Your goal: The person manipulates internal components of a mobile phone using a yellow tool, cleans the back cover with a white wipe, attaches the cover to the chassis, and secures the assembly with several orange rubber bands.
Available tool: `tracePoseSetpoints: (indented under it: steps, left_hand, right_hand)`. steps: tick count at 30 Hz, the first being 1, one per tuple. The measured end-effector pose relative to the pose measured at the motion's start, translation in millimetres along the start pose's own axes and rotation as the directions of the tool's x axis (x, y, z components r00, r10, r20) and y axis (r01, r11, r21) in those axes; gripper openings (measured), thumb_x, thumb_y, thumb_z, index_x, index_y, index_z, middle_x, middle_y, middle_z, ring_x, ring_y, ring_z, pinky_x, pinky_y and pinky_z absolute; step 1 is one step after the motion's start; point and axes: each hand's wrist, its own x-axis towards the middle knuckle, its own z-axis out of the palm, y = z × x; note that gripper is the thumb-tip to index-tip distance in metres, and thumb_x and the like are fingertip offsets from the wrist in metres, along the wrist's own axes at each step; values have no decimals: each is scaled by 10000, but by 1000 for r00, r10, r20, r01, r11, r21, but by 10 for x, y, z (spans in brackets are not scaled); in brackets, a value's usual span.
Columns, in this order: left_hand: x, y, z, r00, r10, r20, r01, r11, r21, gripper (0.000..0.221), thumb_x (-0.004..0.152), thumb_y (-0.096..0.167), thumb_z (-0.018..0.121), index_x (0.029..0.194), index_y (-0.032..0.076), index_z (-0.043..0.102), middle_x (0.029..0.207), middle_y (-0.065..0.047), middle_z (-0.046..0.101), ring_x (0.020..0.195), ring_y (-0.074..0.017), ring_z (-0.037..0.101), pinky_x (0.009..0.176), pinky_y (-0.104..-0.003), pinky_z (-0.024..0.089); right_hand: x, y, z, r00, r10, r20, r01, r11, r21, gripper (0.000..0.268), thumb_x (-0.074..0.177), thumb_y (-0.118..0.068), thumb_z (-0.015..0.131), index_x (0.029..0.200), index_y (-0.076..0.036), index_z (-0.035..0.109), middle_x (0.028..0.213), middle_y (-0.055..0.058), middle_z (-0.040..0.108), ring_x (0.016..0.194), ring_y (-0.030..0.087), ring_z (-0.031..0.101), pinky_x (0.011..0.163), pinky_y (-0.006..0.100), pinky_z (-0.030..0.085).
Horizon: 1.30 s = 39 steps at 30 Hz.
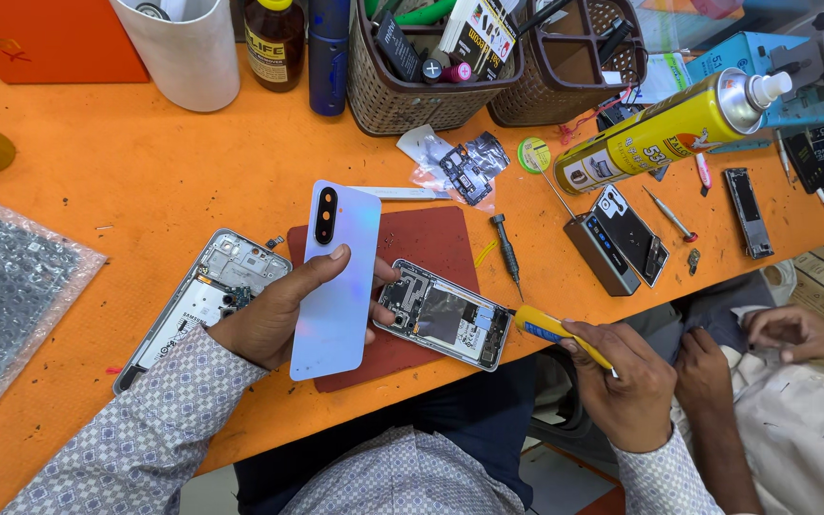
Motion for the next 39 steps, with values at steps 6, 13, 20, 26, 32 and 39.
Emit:
tracePoseSetpoints:
  steps: [6,13,20,26,32,39]
  left_hand:
    - [-6,8,8,1000,-6,-6,6,1000,16,707,929,609,405,1319,45,577,1195,-151,578,1053,-220,699,787,-350,649]
    - [-22,15,7,1000,-19,-3,19,1000,9,717,938,607,411,1320,32,603,1161,-181,564,1055,-216,695,794,-350,639]
    - [-30,38,19,1000,-11,-19,11,999,33,717,929,608,418,1315,30,594,1205,-171,564,1063,-226,691,806,-361,637]
    - [-14,15,9,1000,-14,-22,15,999,35,722,927,615,426,1305,26,602,1223,-175,557,1064,-234,692,800,-359,633]
    - [-13,-7,-17,1000,24,3,-24,1000,4,709,947,598,433,1299,5,599,1222,-173,567,1055,-241,691,815,-367,632]
    - [-37,62,-93,977,201,-69,-211,961,-178,672,980,548,441,1292,-30,582,1299,-263,633,947,-250,721,821,-400,637]
  right_hand:
    - [-102,-24,-50,1000,3,0,-3,1000,-22,237,864,-101,780,1100,-89,762,895,76,739,745,183,728,637,289,561]
    - [-206,-115,-98,999,9,37,-8,999,-39,246,837,-93,789,1082,-101,763,883,57,741,731,186,731,621,298,557]
    - [-348,-186,-162,994,30,101,-29,1000,-13,282,802,-79,786,1081,-115,765,912,47,756,762,174,750,628,281,570]
    - [-470,-246,-190,988,51,146,-49,999,-17,297,786,-95,789,1080,-134,771,904,28,756,761,159,755,634,274,575]
    - [-665,36,-50,886,409,217,-457,848,267,245,873,-129,742,1097,-35,776,802,108,747,634,163,680,578,269,543]
    - [-601,435,431,813,351,465,-198,-585,786,255,1099,-122,621,1281,56,613,971,129,636,789,139,582,645,218,496]
